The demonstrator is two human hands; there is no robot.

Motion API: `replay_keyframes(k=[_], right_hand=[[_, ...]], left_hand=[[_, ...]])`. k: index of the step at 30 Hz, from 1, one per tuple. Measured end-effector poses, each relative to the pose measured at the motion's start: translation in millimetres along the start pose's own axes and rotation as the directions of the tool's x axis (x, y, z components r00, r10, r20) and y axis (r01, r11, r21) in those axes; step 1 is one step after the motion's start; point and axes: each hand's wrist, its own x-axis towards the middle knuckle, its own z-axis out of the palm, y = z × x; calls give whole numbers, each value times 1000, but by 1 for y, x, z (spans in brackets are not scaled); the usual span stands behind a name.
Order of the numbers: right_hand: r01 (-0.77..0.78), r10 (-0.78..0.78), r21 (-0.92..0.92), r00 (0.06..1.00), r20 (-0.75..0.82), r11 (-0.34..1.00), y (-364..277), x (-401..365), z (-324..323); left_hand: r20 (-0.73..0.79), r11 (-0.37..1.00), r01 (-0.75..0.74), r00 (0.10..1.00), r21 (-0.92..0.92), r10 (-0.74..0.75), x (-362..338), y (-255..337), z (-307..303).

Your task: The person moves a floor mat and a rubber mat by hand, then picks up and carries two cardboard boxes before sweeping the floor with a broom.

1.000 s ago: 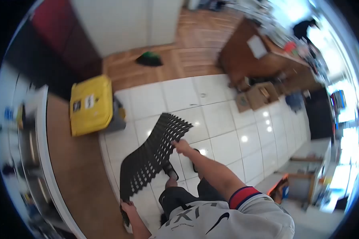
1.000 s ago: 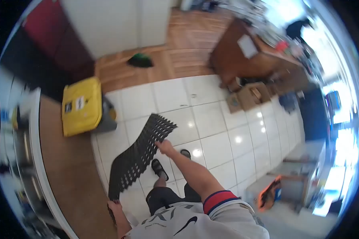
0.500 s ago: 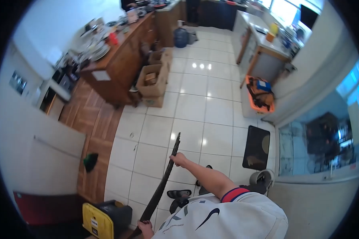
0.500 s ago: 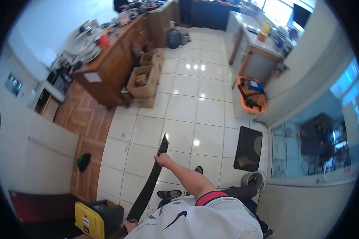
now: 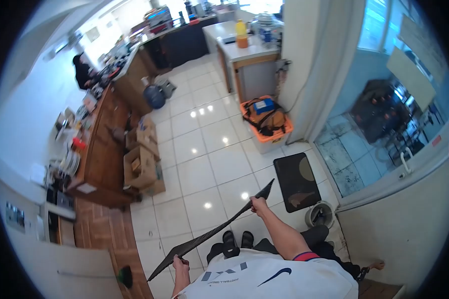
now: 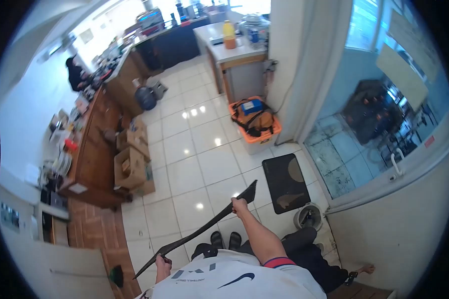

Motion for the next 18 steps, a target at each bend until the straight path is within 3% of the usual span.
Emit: replay_keyframes(k=[2,7,11,13,15,17,18], right_hand=[[39,-27,137,996,-89,990,-18,12,-43],[50,0,148,948,-318,988,-71,30,-144],[201,-4,333,862,-507,921,-109,75,-205],[291,-25,456,862,-506,841,-119,90,-244],[303,8,487,843,-538,819,-132,84,-276],[310,-28,323,759,-650,894,-172,72,-307],[359,-20,352,724,-690,864,-173,81,-327]], left_hand=[[85,996,13,996,91,-21,-12,-6,51],[248,952,-59,969,301,-19,-67,-26,202],[356,918,-117,934,379,-28,-97,-63,308],[431,856,-117,893,504,-132,-114,-82,350],[522,839,-183,843,512,-134,-122,-106,386],[497,787,-154,841,597,-213,-160,-125,431],[503,761,-178,837,624,-217,-173,-138,451]])
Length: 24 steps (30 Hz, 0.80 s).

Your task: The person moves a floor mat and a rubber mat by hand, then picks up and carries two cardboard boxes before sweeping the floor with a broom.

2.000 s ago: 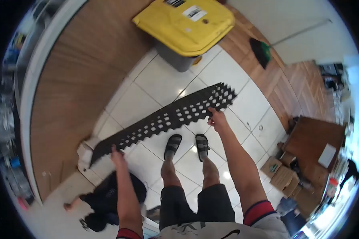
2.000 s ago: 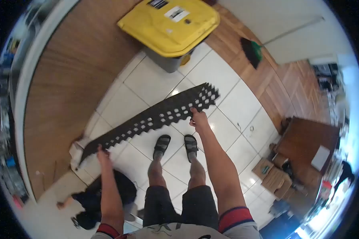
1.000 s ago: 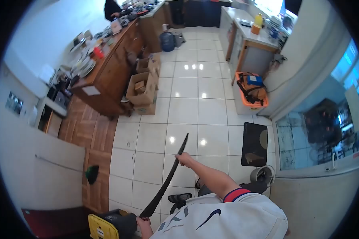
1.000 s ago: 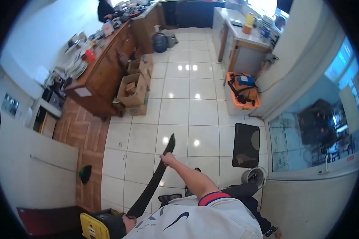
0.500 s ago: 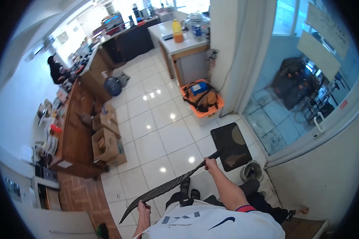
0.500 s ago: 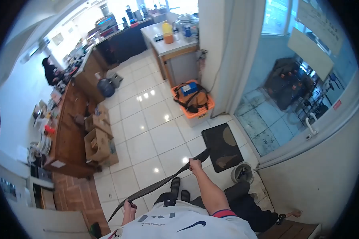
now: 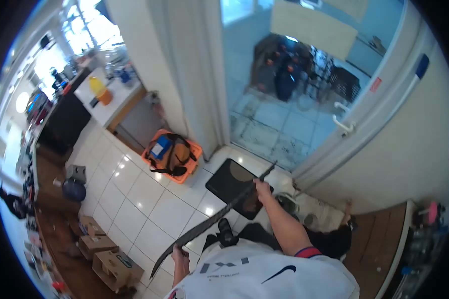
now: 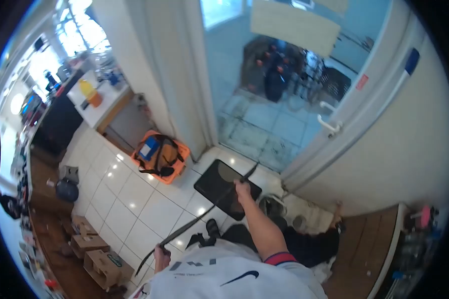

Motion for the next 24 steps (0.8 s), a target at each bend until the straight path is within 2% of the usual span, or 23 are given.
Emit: replay_keyframes(k=[1,2,5,7,9,10,11,13,14,17,21,22,23,24], right_hand=[[11,-8,60,999,-50,998,-2,21,-6],[-56,53,118,998,22,992,-12,39,-15],[0,16,216,997,-74,976,-58,78,-33],[-32,69,239,986,-151,971,-93,94,-46],[-104,252,532,944,-214,840,-109,116,-62],[-172,320,521,924,-210,836,-127,121,-74],[-152,311,535,925,-220,831,-136,143,-88],[-214,368,544,910,-190,811,-132,179,-107],[-255,385,529,911,-150,809,-128,195,-119],[-220,366,562,917,-160,797,-121,232,-138],[-278,393,544,914,-105,792,-123,249,-146],[-341,403,423,913,-65,840,-122,252,-152],[-329,416,381,892,-175,864,-124,253,-158],[-91,175,201,876,-449,975,-120,253,-168]], left_hand=[[-2,999,-3,1000,49,3,5,3,21],[60,998,17,998,60,-20,10,9,42],[102,983,32,993,183,-52,5,14,112],[120,973,34,991,229,-63,8,16,161],[230,978,-34,973,207,-15,-14,15,209],[255,988,0,966,154,-40,-29,14,234],[277,987,-5,960,162,-41,-34,7,261],[142,981,91,983,169,-116,-42,2,297],[152,978,124,977,166,-149,-51,1,312],[121,971,157,976,181,-181,-81,1,356],[178,962,191,958,195,-226,-67,1,379],[139,954,237,955,182,-264,-77,4,388],[244,949,246,925,196,-291,-68,8,388],[203,955,229,943,188,-265,-59,9,391]])
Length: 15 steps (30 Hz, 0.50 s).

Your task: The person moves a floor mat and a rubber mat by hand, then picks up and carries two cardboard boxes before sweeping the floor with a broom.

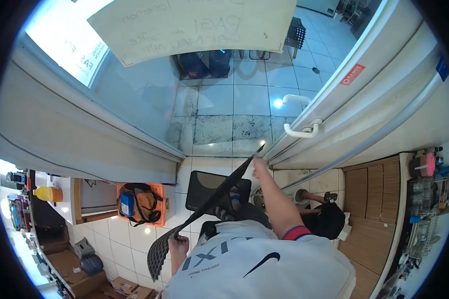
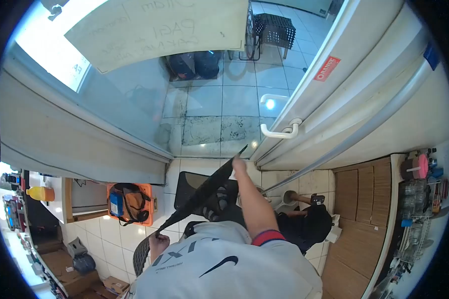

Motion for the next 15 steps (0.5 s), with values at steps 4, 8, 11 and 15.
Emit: replay_keyframes(k=[4,8,11,15], right_hand=[[598,-459,273,776,-432,753,-91,-59,-77],[480,-327,364,853,-407,798,-157,-72,-106],[537,-458,-45,669,-585,842,-142,-30,-93],[513,-556,-288,505,-660,809,-150,0,-92]], left_hand=[[-82,998,-31,996,-50,27,6,-1,19],[-137,995,-52,990,-81,40,17,-4,12],[-191,993,-58,981,-101,38,22,-2,20],[-200,984,-138,973,-114,113,25,12,11]])
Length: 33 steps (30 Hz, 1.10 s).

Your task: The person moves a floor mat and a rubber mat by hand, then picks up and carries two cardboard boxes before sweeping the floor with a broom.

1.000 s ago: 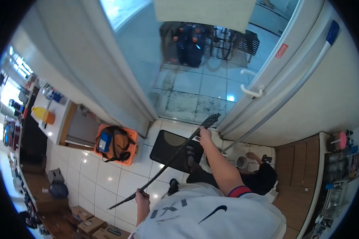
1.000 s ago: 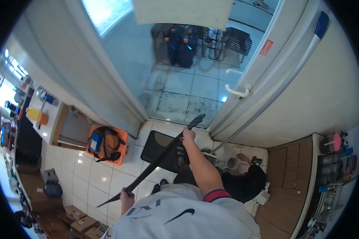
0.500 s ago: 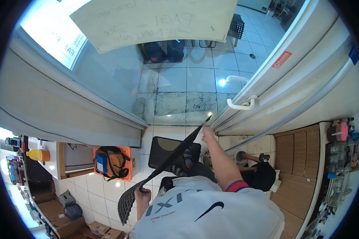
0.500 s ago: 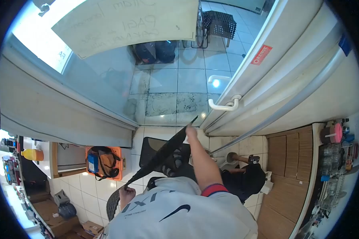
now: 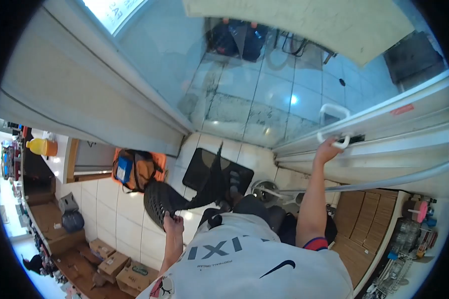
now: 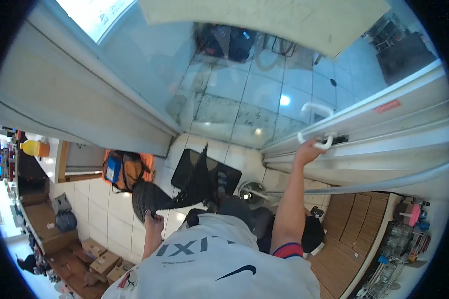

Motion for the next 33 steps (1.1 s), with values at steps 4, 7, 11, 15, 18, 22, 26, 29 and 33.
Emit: replay_keyframes(k=[4,7,11,15,18,22,26,29,33], right_hand=[[-74,21,272,981,195,959,-30,17,23],[-333,218,90,775,594,939,-33,-74,37],[472,316,-273,-12,949,839,-67,-298,22],[629,277,-116,-164,947,769,-45,-428,47],[744,338,11,-317,886,668,-33,-449,86],[408,569,-461,-198,798,788,8,-402,111],[-242,616,-629,-136,776,739,22,-351,74],[-323,566,-565,-102,818,759,21,-320,53],[-485,454,-412,-35,890,771,2,-287,60]], left_hand=[[-78,999,-47,996,8,48,-14,20,7],[-21,997,-69,997,23,70,-10,24,1],[-11,994,-105,994,36,105,-22,24,6],[25,975,-164,986,152,162,-38,25,6],[63,983,-162,986,87,157,-35,22,4],[53,990,-140,989,-10,140,-22,23,6],[102,990,-120,988,71,113,-14,21,34],[128,983,-134,985,130,117,-18,20,61],[218,973,-142,971,181,101,-19,22,102]])
